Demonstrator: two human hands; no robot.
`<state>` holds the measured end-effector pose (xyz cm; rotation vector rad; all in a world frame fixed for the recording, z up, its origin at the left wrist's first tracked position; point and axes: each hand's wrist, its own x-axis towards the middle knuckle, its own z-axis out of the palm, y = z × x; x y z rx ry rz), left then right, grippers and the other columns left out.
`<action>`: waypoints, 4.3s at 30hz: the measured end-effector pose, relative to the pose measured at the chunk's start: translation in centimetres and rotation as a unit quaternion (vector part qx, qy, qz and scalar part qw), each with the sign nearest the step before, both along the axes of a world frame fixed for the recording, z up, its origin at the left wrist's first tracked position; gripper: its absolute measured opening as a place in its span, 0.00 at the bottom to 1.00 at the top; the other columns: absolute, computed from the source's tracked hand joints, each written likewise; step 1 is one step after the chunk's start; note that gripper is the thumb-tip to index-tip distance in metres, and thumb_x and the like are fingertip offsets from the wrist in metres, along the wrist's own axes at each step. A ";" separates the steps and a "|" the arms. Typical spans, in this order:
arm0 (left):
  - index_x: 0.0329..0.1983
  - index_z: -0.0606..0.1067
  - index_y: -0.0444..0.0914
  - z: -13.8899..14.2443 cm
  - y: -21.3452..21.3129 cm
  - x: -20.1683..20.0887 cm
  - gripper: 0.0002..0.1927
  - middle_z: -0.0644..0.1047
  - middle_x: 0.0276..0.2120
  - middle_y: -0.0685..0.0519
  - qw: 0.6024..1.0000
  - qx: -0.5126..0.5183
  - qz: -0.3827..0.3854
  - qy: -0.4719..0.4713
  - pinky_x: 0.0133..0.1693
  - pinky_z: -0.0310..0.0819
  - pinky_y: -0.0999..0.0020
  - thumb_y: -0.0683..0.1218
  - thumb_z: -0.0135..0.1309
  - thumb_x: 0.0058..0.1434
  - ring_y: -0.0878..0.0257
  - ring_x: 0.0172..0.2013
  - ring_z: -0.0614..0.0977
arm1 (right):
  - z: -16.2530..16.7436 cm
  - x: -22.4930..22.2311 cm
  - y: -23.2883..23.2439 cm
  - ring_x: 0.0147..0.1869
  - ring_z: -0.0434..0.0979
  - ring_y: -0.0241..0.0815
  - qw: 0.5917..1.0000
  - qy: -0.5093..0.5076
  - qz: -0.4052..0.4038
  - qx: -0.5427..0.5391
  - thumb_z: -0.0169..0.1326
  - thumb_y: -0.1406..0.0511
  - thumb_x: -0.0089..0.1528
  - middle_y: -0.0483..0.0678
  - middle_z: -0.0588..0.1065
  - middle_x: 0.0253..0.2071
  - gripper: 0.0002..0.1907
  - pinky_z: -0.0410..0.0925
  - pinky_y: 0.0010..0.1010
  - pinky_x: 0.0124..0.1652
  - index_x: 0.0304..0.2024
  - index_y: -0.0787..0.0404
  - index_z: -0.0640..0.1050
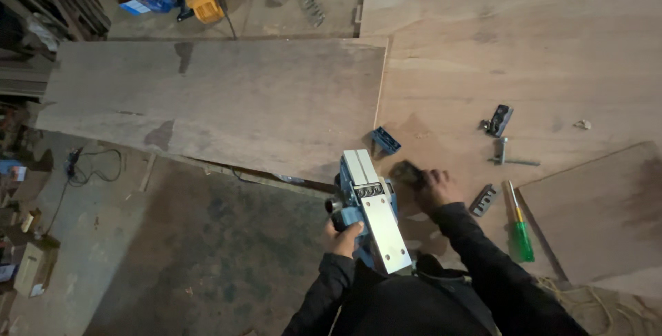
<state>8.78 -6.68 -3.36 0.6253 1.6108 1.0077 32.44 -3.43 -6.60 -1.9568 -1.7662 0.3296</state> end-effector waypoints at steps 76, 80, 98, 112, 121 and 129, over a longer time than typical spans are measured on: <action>0.60 0.70 0.50 -0.8 6.9 7.4 0.32 0.73 0.60 0.47 0.831 -0.026 -0.274 0.483 0.60 0.57 0.33 0.55 0.65 0.50 0.40 0.63 0.67 | -2.5 6.4 -5.1 0.52 0.82 0.46 0.943 0.328 -0.055 0.021 0.54 0.72 0.65 0.54 0.81 0.45 0.14 0.73 0.33 0.47 0.54 0.63 0.78; 0.60 0.70 0.50 -0.7 6.8 7.3 0.32 0.72 0.60 0.47 0.832 -0.036 -0.276 0.480 0.58 0.59 0.35 0.55 0.64 0.51 0.39 0.63 0.66 | -2.6 4.7 -4.5 0.39 0.73 0.37 0.834 0.529 -0.151 -0.038 0.55 0.70 0.69 0.50 0.80 0.43 0.13 0.67 0.28 0.37 0.56 0.65 0.77; 0.61 0.70 0.48 -0.1 7.3 7.9 0.33 0.72 0.60 0.46 0.829 -0.035 -0.283 0.481 0.61 0.57 0.33 0.55 0.64 0.50 0.39 0.63 0.67 | -2.4 5.0 -3.6 0.51 0.83 0.51 0.948 0.316 -0.024 -0.004 0.55 0.74 0.63 0.55 0.81 0.46 0.12 0.73 0.34 0.46 0.49 0.62 0.79; 0.61 0.70 0.47 -0.7 6.7 7.8 0.33 0.72 0.59 0.44 0.833 -0.011 -0.278 0.479 0.60 0.58 0.35 0.55 0.64 0.51 0.38 0.62 0.66 | -0.2 2.8 0.1 0.47 0.78 0.50 0.968 0.213 0.124 0.053 0.62 0.71 0.56 0.47 0.82 0.42 0.10 0.72 0.39 0.47 0.40 0.58 0.82; 0.59 0.71 0.47 -0.7 6.5 7.9 0.32 0.73 0.58 0.47 0.824 -0.011 -0.279 0.493 0.58 0.60 0.36 0.54 0.65 0.50 0.42 0.61 0.68 | -1.5 2.3 0.3 0.49 0.78 0.51 0.964 0.223 0.135 0.051 0.62 0.71 0.55 0.46 0.82 0.43 0.11 0.73 0.39 0.48 0.41 0.58 0.83; 0.60 0.70 0.48 -0.7 6.7 7.9 0.32 0.72 0.58 0.47 0.825 -0.044 -0.287 0.484 0.58 0.61 0.38 0.55 0.65 0.51 0.43 0.60 0.69 | -0.8 2.5 0.4 0.43 0.80 0.50 0.964 0.225 0.135 0.040 0.61 0.69 0.58 0.51 0.80 0.42 0.10 0.74 0.37 0.41 0.42 0.56 0.83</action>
